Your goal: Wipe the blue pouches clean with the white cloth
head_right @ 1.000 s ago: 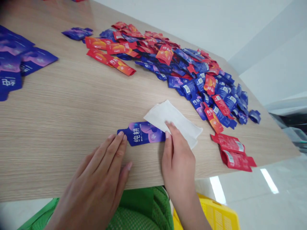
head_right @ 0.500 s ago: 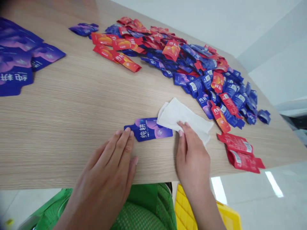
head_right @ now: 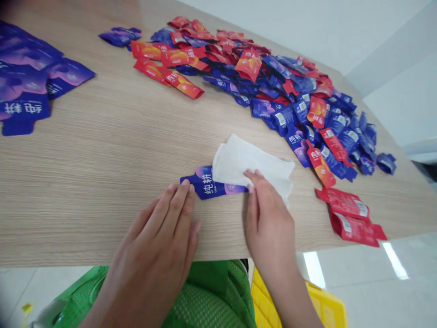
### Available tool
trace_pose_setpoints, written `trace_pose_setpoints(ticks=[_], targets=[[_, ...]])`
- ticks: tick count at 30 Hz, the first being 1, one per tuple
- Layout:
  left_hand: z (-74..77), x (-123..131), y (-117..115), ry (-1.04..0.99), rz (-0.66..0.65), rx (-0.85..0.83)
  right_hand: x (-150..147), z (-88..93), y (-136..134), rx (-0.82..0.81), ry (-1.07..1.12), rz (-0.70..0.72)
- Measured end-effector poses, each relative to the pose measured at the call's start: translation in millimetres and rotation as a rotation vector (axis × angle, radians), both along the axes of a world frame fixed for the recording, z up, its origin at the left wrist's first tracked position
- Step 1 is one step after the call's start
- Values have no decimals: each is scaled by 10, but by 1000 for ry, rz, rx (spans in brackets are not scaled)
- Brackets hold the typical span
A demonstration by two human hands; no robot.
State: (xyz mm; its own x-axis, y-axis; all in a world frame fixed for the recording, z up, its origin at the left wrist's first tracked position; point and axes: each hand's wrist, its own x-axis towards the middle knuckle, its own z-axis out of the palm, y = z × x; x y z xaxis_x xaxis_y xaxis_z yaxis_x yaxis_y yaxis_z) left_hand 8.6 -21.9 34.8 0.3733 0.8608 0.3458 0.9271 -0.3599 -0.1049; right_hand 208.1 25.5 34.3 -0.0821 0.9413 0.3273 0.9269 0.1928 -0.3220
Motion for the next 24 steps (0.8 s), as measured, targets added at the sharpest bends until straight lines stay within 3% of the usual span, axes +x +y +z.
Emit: trace_pose_setpoints(ticks=[2,4,9,11,17,20,22,24], targets=[[-14,15,6,-3,1,-2,83,30,-5,4,-10,-135],[-27,23,13,-2,6,4,9,54,-18,25,36,-153],[-20,3,19,2,-24,-40,-431,22,-31,-19,96,361],[-4,-12,16,3,-37,-44,-431,-5,-16,-25,57,401],[-20,-15,6,10,-14,0,88,29,-18,-7,26,-48],[-47,2,5,-11,-2,13,26,81,-23,5,81,-129],[-52,12,8,-13,-3,13,-175,76,-12,14,147,34],[-43,13,14,0,-19,-17,-376,44,16,-17,142,292]])
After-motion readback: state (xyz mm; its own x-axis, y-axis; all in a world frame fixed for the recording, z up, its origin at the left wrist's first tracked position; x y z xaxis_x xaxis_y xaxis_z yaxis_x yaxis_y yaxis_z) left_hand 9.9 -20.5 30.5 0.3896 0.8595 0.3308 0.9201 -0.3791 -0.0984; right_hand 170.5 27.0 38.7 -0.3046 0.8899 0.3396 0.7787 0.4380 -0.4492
